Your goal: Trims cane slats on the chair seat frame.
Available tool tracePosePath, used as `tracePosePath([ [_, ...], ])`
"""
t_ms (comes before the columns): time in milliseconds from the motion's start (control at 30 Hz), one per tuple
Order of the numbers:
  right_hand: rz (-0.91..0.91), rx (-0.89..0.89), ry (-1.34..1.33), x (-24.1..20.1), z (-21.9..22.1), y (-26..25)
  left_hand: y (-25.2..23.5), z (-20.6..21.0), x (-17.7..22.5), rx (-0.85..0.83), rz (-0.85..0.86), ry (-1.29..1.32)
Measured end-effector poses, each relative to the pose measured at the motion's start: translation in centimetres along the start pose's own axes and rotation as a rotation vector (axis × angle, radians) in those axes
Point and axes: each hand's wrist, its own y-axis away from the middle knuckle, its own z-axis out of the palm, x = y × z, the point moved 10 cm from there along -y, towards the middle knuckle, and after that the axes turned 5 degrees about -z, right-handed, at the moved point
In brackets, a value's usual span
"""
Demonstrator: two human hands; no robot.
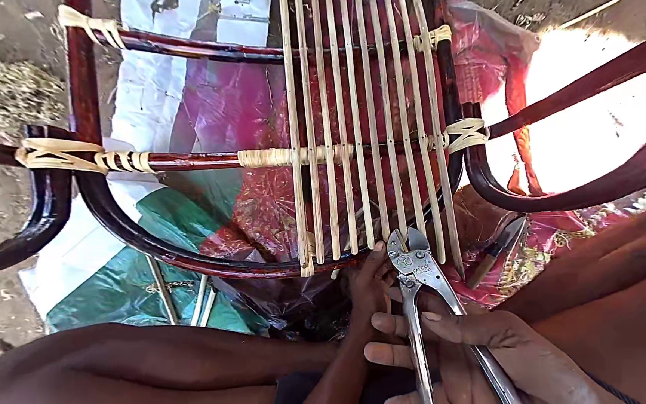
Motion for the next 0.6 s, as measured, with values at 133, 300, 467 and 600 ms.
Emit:
tracePosePath([
  [133, 0.019, -0.030, -0.019, -0.8, -1.1, -1.2, 2.2, 0.8, -0.5, -0.139, -0.159, 0.056],
  [300, -0.021, 0.082, -0.028, 0.1, -0.8, -2.1, 3.4, -0.4, -0.7, -0.068, -0.287, 0.053],
  [467, -0.047, 0.027, -0.064, 1.1, -0.9, -2.1, 3.5, -0.9, -0.1, -0.041, -0.281, 0.027],
  [600, -0.061, 0.008, -0.080, 1.4, -0.2, -1.7, 4.3, -0.3, 0.7, -0.182, -0.256, 0.063],
])
